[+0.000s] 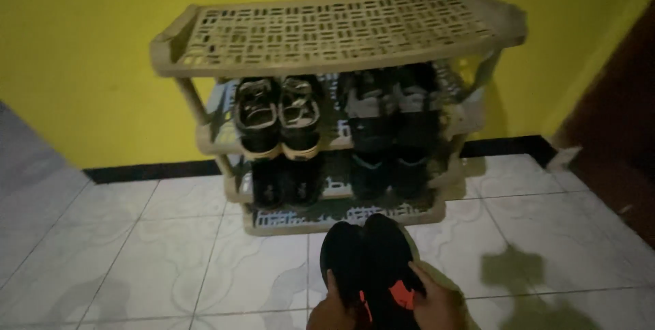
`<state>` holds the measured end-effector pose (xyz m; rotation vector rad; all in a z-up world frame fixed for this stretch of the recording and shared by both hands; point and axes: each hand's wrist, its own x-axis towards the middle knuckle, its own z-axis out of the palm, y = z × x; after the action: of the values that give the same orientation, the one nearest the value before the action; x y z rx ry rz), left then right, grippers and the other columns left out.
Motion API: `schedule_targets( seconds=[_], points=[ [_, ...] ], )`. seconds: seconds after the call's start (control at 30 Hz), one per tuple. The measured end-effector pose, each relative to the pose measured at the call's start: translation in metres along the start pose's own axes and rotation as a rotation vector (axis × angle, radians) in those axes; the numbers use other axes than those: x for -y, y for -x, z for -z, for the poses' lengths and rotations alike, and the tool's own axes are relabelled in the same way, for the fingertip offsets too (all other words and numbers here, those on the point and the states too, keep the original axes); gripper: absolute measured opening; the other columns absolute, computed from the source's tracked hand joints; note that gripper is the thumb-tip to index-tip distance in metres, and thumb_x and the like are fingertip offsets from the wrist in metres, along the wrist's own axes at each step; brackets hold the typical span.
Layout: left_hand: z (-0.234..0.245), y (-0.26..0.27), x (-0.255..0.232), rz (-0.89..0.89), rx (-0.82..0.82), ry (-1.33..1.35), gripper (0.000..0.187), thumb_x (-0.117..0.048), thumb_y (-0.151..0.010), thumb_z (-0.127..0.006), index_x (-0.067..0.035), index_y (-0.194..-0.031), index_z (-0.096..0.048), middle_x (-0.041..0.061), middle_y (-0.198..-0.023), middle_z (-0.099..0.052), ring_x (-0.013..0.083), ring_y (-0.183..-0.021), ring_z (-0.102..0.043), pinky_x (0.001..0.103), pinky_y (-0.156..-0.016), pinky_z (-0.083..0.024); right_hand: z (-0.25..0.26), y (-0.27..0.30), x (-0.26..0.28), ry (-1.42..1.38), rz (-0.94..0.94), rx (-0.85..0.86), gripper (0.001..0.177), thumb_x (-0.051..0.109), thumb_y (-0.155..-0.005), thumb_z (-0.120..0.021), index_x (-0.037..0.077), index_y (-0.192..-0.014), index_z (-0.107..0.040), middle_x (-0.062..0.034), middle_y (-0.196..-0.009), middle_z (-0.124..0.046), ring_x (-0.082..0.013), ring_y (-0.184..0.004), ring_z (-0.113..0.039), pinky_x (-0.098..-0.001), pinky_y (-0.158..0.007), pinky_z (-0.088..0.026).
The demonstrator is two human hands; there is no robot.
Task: Cleaning shoes with a cloth and placing them back on a shoe rack.
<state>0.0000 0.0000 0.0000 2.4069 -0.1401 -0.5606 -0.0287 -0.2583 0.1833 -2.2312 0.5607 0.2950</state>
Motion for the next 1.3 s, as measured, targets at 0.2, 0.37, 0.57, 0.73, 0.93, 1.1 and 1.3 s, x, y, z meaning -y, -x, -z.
schedule_targets(
  seconds=[0.2,0.37,0.57,0.73,0.93,1.1,1.3],
  points=[
    [0.071,0.003,-0.024,0.013,0.011,0.033,0.107,-0.041,-0.093,-0.062,0.003,-0.16,0.009,0.025,-0.081,-0.074,0.0391,-0.069,-0.071,0.046,-0.061,-0.056,-0.081,-0.068,-0.064,-0.307,0.288,-0.098,0.065,0.003,-0.086,-0.056,0.03,-0.145,-0.056,-0.017,-0.112,-0.079,-0.0254,-0.097,-0.077,-0.0369,-0.086,-0.055],
    [0.074,0.005,-0.024,0.001,-0.003,0.032,0.104,-0.043,-0.095,-0.06,0.0,-0.16,0.009,0.027,-0.094,-0.073,0.0444,-0.085,-0.071,0.051,-0.075,-0.056,-0.046,-0.014,0.004,0.181,-0.009,-0.057,0.064,0.017,-0.093,-0.064,0.039,-0.152,-0.052,-0.0246,-0.099,-0.077,-0.0358,-0.09,-0.076,-0.0424,-0.085,-0.057],
    [0.085,0.005,-0.031,0.055,0.103,0.049,0.101,-0.039,-0.095,-0.055,-0.008,-0.163,0.013,0.026,-0.099,-0.073,0.0456,-0.09,-0.071,0.052,-0.081,-0.056,-0.056,-0.034,-0.019,-0.023,0.185,-0.116,0.062,0.011,-0.086,-0.066,0.027,-0.145,-0.057,-0.0226,-0.097,-0.077,-0.0336,-0.084,-0.08,-0.0459,-0.077,-0.062],
    [0.088,0.017,-0.041,0.07,0.035,0.058,0.099,-0.041,-0.095,-0.057,-0.009,-0.163,0.008,0.027,-0.1,-0.073,0.0454,-0.091,-0.071,0.053,-0.081,-0.056,-0.055,-0.042,-0.023,-0.04,0.082,0.043,0.059,0.006,-0.093,-0.058,0.023,-0.149,-0.055,-0.0168,-0.125,-0.071,-0.0379,-0.105,-0.073,-0.0461,-0.092,-0.057],
    [0.079,0.014,-0.037,0.086,-0.023,0.002,0.101,-0.037,-0.092,-0.06,-0.008,-0.163,0.007,0.027,-0.098,-0.073,0.0455,-0.089,-0.071,0.053,-0.08,-0.056,-0.062,-0.04,-0.026,-0.005,0.226,-0.075,0.06,0.001,-0.087,-0.058,0.016,-0.145,-0.055,-0.0127,-0.148,-0.059,-0.0312,-0.13,-0.061,-0.0381,-0.108,-0.047],
    [0.079,0.016,-0.035,0.065,-0.063,0.015,0.1,-0.038,-0.091,-0.062,-0.009,-0.162,0.003,0.026,-0.094,-0.074,0.0445,-0.087,-0.072,0.053,-0.077,-0.057,-0.067,-0.037,-0.03,-0.019,0.155,-0.073,0.063,0.006,-0.086,-0.06,0.022,-0.148,-0.058,-0.0176,-0.13,-0.072,-0.0299,-0.119,-0.073,-0.0353,-0.102,-0.055],
    [0.073,0.012,-0.025,0.034,-0.095,0.033,0.102,-0.034,-0.092,-0.061,-0.008,-0.162,0.007,0.026,-0.097,-0.074,0.0459,-0.087,-0.071,0.055,-0.076,-0.056,-0.059,-0.026,-0.014,-0.032,0.308,-0.146,0.059,0.007,-0.083,-0.065,0.019,-0.14,-0.062,-0.0189,-0.124,-0.072,-0.0318,-0.112,-0.073,-0.0374,-0.097,-0.055]
  ],
)
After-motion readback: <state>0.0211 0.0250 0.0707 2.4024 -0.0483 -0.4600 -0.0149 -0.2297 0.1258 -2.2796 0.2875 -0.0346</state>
